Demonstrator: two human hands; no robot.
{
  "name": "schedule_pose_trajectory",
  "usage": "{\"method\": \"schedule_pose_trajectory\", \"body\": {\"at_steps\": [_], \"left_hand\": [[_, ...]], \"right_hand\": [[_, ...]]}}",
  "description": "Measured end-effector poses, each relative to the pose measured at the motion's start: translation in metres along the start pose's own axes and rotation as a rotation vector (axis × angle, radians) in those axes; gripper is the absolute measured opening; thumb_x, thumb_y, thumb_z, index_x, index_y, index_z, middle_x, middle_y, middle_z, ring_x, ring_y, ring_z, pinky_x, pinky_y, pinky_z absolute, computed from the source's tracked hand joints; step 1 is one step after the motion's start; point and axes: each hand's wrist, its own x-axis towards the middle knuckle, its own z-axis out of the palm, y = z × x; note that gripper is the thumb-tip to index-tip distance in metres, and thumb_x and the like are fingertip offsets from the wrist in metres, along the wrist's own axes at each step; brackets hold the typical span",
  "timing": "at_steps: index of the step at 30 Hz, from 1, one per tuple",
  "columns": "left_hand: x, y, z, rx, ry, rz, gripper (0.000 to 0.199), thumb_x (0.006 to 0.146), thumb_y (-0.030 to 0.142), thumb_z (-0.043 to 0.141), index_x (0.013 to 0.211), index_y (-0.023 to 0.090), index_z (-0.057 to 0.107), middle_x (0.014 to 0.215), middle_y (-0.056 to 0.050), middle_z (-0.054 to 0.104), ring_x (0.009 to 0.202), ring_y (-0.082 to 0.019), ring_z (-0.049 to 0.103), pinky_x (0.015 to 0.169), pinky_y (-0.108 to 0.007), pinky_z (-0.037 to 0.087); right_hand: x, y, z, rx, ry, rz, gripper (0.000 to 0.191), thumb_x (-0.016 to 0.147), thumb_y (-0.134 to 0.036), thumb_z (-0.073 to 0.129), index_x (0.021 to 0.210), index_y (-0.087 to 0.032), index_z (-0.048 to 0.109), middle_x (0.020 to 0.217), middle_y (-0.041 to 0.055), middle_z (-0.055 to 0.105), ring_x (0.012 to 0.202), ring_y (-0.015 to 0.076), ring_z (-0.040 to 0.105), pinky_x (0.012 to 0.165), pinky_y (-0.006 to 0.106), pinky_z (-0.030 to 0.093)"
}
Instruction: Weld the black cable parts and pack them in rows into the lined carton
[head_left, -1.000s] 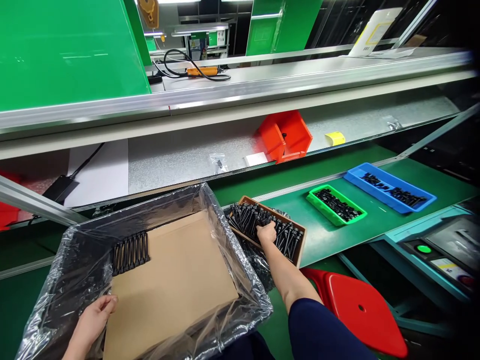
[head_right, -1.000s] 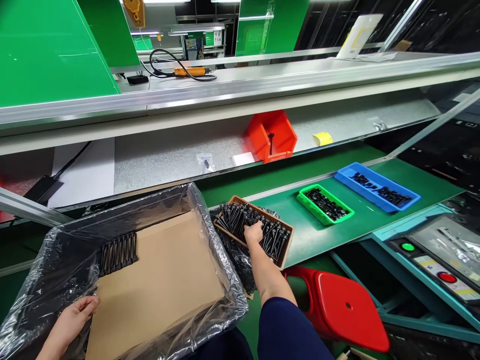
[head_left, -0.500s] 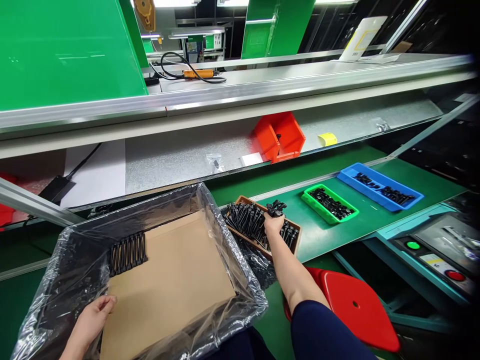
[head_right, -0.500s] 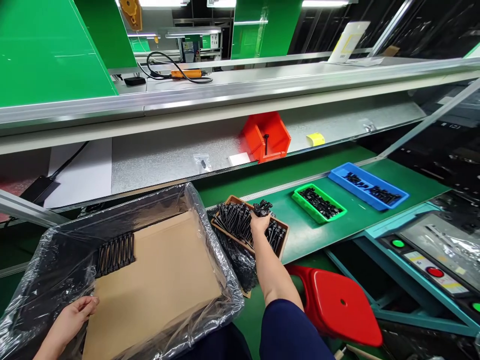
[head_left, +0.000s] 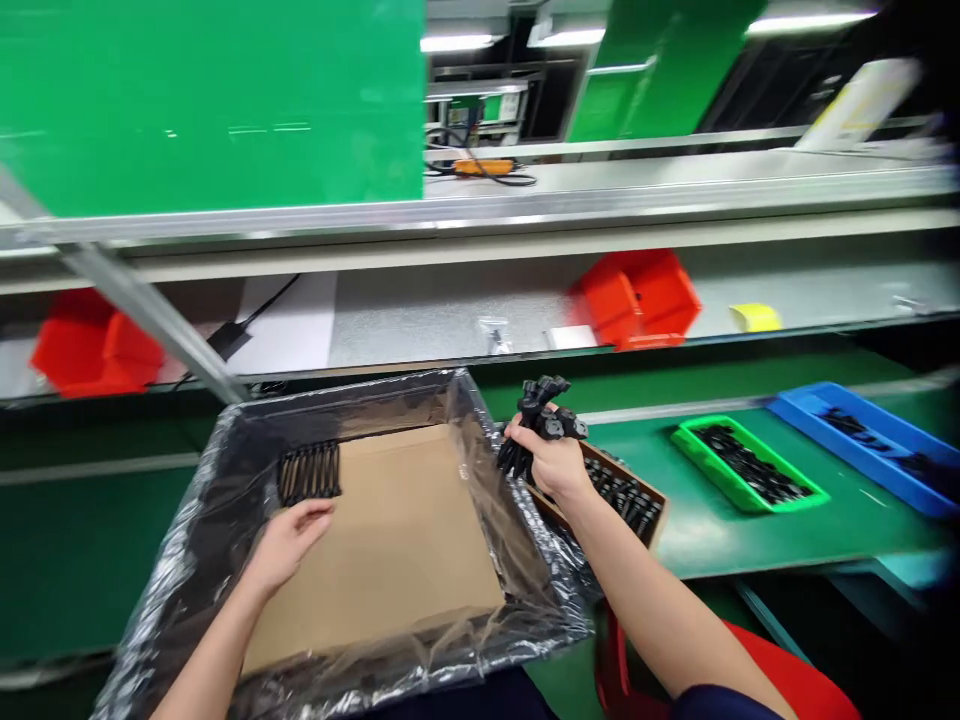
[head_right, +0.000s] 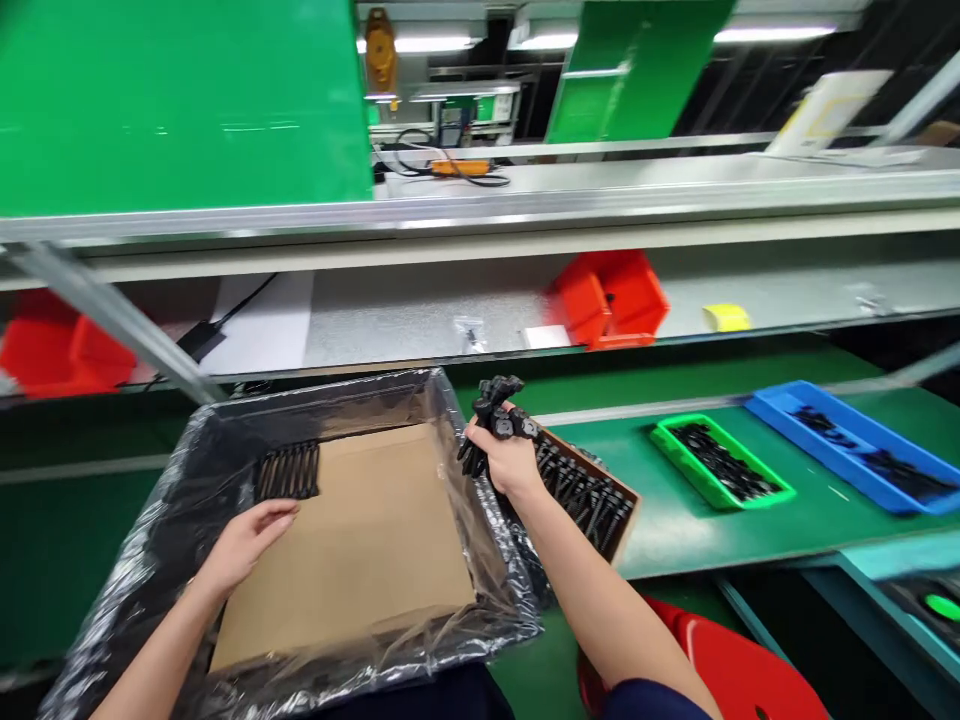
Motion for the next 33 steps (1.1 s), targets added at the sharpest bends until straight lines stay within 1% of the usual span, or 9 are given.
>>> {"method": "schedule_pose_trajectory", "body": {"at_steps": [4,8,11,14,21,24,27,30,33], "left_hand": [[-0.015,0.034,0.021,-0.256,-0.294,0.173,0.068,0.07,0.041,0.072,0.129,0.014,0.052,0.129,-0.018,0.057,0.118,-0.027,0.054,0.1,-0.041,0.041],[-0.025,0.034,0.029,-0.318,-0.444,0.24,0.091,0.061,0.022,0.078,0.142,0.019,0.035,0.138,-0.015,0.048,0.12,-0.025,0.05,0.103,-0.042,0.039],[-0.028,0.024,0.022,-0.382,-0.377,0.204,0.089,0.06,0.01,0.071,0.141,0.017,0.034,0.127,-0.013,0.056,0.1,-0.02,0.058,0.093,-0.039,0.046],[-0.025,0.009,0.009,-0.457,-0.234,0.173,0.087,0.054,0.003,0.069,0.135,0.015,0.042,0.122,-0.012,0.059,0.101,-0.019,0.057,0.096,-0.035,0.043],[-0.012,-0.028,0.005,-0.462,-0.224,0.092,0.043,0.063,0.011,0.064,0.106,0.008,0.065,0.093,-0.01,0.07,0.091,-0.023,0.062,0.086,-0.035,0.048],[-0.007,-0.032,0.005,-0.452,-0.204,0.093,0.038,0.067,0.016,0.065,0.104,0.008,0.067,0.089,-0.009,0.07,0.088,-0.022,0.063,0.083,-0.034,0.049],[-0.001,-0.034,0.002,-0.458,-0.136,0.12,0.036,0.068,0.017,0.065,0.104,0.01,0.068,0.092,-0.01,0.07,0.088,-0.022,0.063,0.085,-0.034,0.048],[0.004,-0.038,0.001,-0.492,-0.088,0.109,0.034,0.068,0.017,0.063,0.101,0.012,0.069,0.093,-0.009,0.07,0.087,-0.021,0.063,0.087,-0.035,0.048],[0.006,-0.043,0.002,-0.516,-0.042,0.049,0.026,0.068,0.019,0.064,0.092,0.013,0.07,0.086,-0.008,0.07,0.079,-0.02,0.063,0.079,-0.034,0.05]], "right_hand": [[-0.071,0.005,0.085,-0.034,-0.326,0.224,0.042,0.061,-0.025,0.079,0.095,-0.018,0.057,0.078,0.0004,0.064,0.069,0.0163,0.059,0.072,0.033,0.05],[-0.129,0.024,0.159,-0.024,-0.523,0.377,0.036,0.06,-0.026,0.077,0.09,-0.02,0.058,0.079,0.0003,0.065,0.073,0.0181,0.06,0.075,0.034,0.051],[-0.157,0.043,0.204,0.042,-0.454,0.46,0.032,0.057,-0.028,0.075,0.084,-0.021,0.058,0.08,0.0003,0.065,0.075,0.0189,0.061,0.076,0.035,0.051],[-0.173,0.066,0.232,0.034,-0.374,0.487,0.029,0.058,-0.031,0.075,0.081,-0.02,0.061,0.084,0.0027,0.067,0.079,0.0209,0.061,0.08,0.037,0.05],[-0.174,0.102,0.239,-0.163,-0.545,0.498,0.035,0.065,-0.043,0.075,0.085,-0.016,0.066,0.085,0.0056,0.069,0.083,0.0244,0.062,0.081,0.04,0.049],[-0.167,0.106,0.236,-0.073,-0.627,0.502,0.042,0.069,-0.049,0.073,0.092,-0.015,0.064,0.09,0.0067,0.069,0.088,0.0245,0.062,0.083,0.039,0.049],[-0.163,0.111,0.235,-0.01,-0.587,0.471,0.049,0.068,-0.047,0.076,0.103,-0.017,0.06,0.102,0.0077,0.068,0.097,0.0241,0.061,0.087,0.037,0.048],[-0.164,0.118,0.235,-0.021,-0.502,0.546,0.052,0.064,-0.048,0.079,0.101,-0.017,0.058,0.094,0.0069,0.068,0.084,0.0219,0.063,0.078,0.035,0.051],[-0.164,0.124,0.234,-0.082,-0.536,0.59,0.045,0.066,-0.052,0.075,0.088,-0.016,0.06,0.076,0.004,0.066,0.065,0.0183,0.061,0.064,0.033,0.051]]}}
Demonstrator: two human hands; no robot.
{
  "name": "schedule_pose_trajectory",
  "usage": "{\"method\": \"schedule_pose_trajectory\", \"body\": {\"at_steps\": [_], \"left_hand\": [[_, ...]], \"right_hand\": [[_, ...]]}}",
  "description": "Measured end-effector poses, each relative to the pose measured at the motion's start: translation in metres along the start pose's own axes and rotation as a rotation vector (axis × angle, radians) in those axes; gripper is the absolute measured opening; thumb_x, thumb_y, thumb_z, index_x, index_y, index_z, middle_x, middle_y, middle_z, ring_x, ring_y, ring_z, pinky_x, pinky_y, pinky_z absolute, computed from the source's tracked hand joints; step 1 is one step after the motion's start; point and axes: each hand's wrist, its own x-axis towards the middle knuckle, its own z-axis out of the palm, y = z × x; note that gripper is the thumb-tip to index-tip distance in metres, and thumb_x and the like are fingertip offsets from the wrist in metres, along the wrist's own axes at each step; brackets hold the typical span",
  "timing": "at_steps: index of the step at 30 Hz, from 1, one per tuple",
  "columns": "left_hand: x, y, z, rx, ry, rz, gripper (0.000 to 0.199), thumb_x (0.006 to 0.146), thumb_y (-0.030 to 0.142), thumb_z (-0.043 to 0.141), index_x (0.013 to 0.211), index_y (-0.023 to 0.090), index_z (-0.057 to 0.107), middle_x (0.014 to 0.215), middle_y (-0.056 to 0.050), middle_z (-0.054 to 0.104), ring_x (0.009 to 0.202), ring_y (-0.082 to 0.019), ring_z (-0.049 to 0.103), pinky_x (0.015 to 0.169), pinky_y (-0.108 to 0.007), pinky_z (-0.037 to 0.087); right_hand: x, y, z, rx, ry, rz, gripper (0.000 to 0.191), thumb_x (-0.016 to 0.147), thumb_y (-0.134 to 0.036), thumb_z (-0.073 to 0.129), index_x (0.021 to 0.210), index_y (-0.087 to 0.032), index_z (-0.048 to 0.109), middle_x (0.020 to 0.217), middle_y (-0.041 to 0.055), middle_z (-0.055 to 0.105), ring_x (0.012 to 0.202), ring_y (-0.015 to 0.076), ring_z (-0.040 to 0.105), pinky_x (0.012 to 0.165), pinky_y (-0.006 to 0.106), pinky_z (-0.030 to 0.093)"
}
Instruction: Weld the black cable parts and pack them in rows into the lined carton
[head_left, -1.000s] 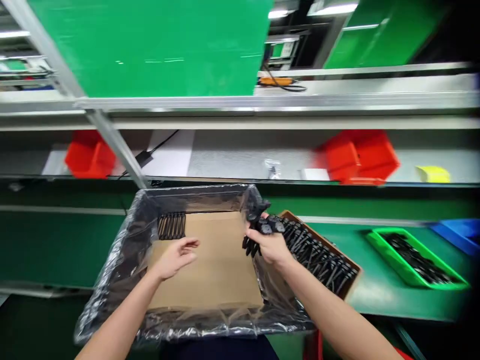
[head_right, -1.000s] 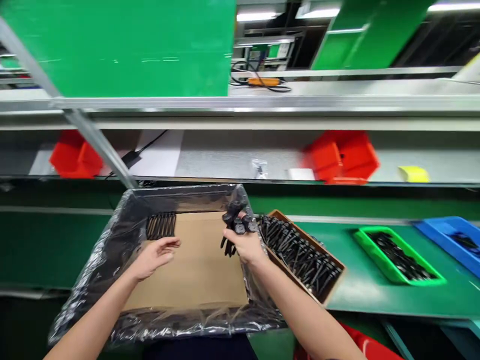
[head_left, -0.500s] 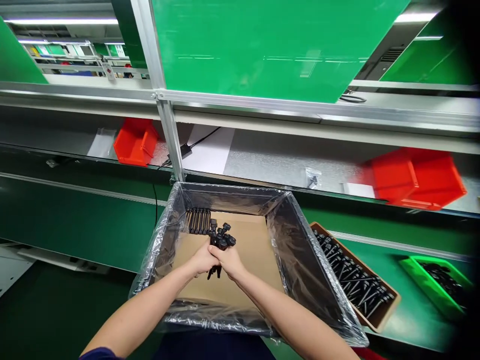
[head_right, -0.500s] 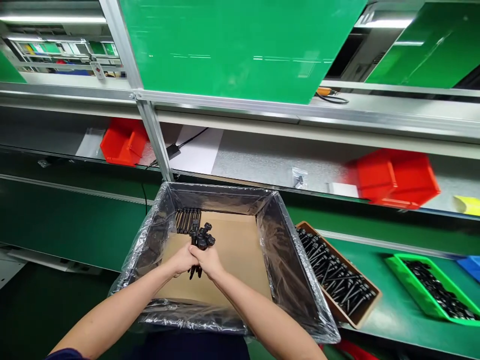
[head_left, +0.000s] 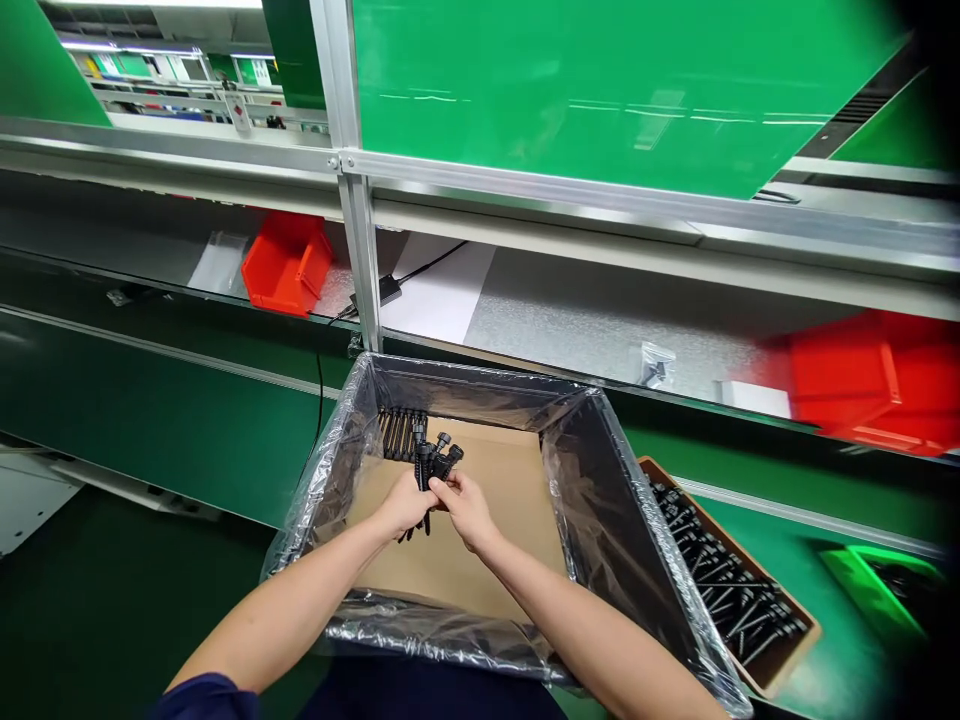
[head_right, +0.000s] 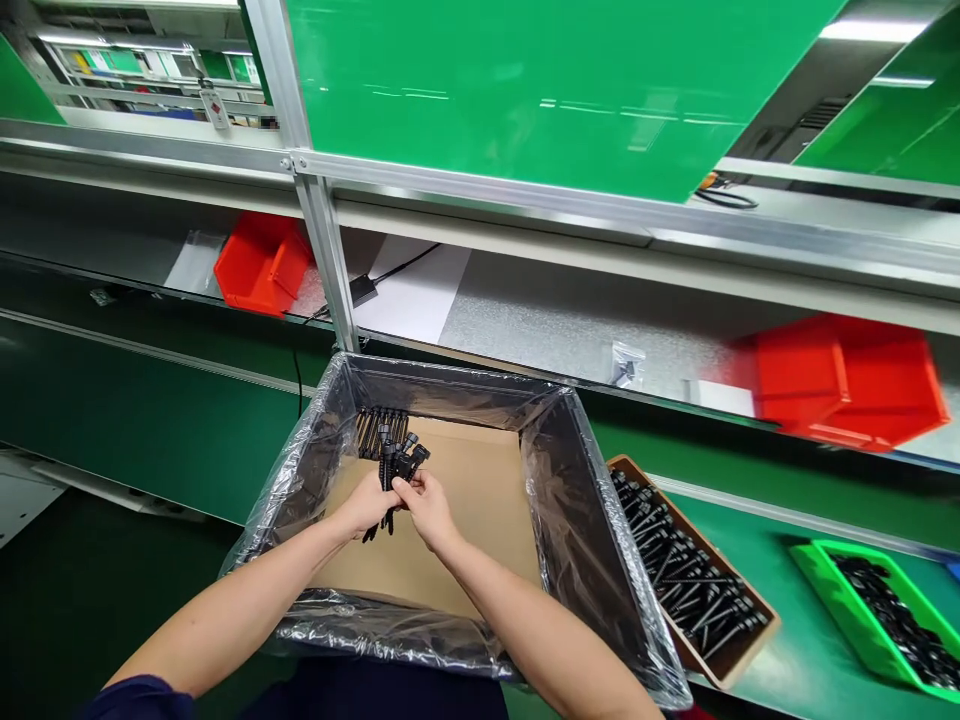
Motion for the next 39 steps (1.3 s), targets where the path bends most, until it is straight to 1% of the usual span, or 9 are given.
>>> {"method": "schedule_pose_trajectory", "body": {"at_steps": [7,11,15,19,24,26,29,34,39], "left_hand": [[-0.001,0.007,-0.004,-0.036,0.063,-0.026,0.014,0.066,0.024,0.068,0.075,0.014,0.064,0.065,0.0,0.06,0.058,-0.012,0.051,0.058,-0.024,0.041],[0.003,0.012,-0.01,-0.1,0.025,-0.037,0.021,0.062,0.029,0.074,0.07,0.014,0.063,0.066,0.0,0.06,0.061,-0.013,0.053,0.061,-0.025,0.041],[0.014,0.017,-0.027,-0.165,0.141,-0.099,0.023,0.061,0.03,0.074,0.073,0.014,0.063,0.064,-0.001,0.061,0.058,-0.013,0.056,0.059,-0.025,0.042],[0.025,0.029,-0.054,-0.058,0.372,-0.028,0.019,0.062,0.028,0.072,0.072,0.014,0.064,0.062,-0.003,0.064,0.058,-0.015,0.06,0.059,-0.026,0.044],[0.028,0.036,-0.075,0.084,0.487,0.017,0.018,0.067,0.031,0.068,0.07,0.013,0.065,0.059,-0.004,0.065,0.058,-0.017,0.061,0.056,-0.027,0.045],[0.028,0.037,-0.077,0.08,0.504,0.012,0.017,0.067,0.029,0.067,0.072,0.014,0.064,0.059,-0.003,0.064,0.056,-0.016,0.06,0.053,-0.026,0.043],[0.029,0.039,-0.075,0.026,0.526,0.002,0.017,0.066,0.027,0.067,0.075,0.014,0.062,0.064,-0.003,0.064,0.054,-0.014,0.058,0.051,-0.025,0.042],[0.031,0.042,-0.071,0.031,0.529,-0.044,0.018,0.066,0.026,0.067,0.077,0.015,0.058,0.069,-0.001,0.064,0.053,-0.012,0.058,0.054,-0.025,0.044],[0.033,0.038,-0.07,0.042,0.513,-0.054,0.014,0.065,0.021,0.063,0.076,0.016,0.057,0.069,0.0,0.062,0.054,-0.013,0.06,0.056,-0.025,0.044]], "right_hand": [[0.01,-0.004,-0.006,0.09,-0.154,0.033,0.039,0.065,-0.049,0.077,0.079,-0.016,0.063,0.07,0.0006,0.064,0.058,0.0129,0.058,0.065,0.031,0.05],[0.016,-0.004,-0.008,0.174,-0.119,0.083,0.038,0.064,-0.046,0.079,0.069,-0.016,0.057,0.068,-0.0004,0.062,0.057,0.0102,0.057,0.057,0.023,0.045],[0.041,-0.006,-0.024,0.241,0.031,0.013,0.038,0.065,-0.047,0.076,0.074,-0.019,0.052,0.055,-0.0065,0.05,0.047,0.0073,0.047,0.046,0.019,0.037],[0.081,0.01,-0.062,-0.085,0.166,-0.093,0.029,0.07,-0.042,0.067,0.086,-0.022,0.053,0.051,-0.0082,0.045,0.042,0.0103,0.045,0.041,0.02,0.034],[0.121,0.061,-0.095,-0.638,0.014,-0.143,0.021,0.072,-0.018,0.052,0.09,-0.019,0.064,0.076,0.0023,0.064,0.07,0.0165,0.061,0.066,0.027,0.048],[0.134,0.08,-0.095,-0.705,-0.061,-0.133,0.034,0.07,-0.01,0.048,0.098,-0.018,0.066,0.09,0.0051,0.067,0.081,0.0166,0.062,0.075,0.027,0.048],[0.152,0.098,-0.086,-0.656,-0.106,0.008,0.036,0.074,-0.01,0.044,0.1,-0.018,0.067,0.097,0.0058,0.067,0.076,0.0144,0.062,0.067,0.024,0.049],[0.177,0.107,-0.066,-0.497,0.008,0.213,0.017,0.077,-0.014,0.048,0.084,-0.017,0.064,0.072,0.0001,0.063,0.048,0.0083,0.051,0.049,0.019,0.044],[0.193,0.104,-0.058,-0.418,0.102,0.29,0.014,0.077,-0.01,0.051,0.088,-0.017,0.058,0.058,-0.0044,0.056,0.041,0.0073,0.047,0.044,0.017,0.041]]}}
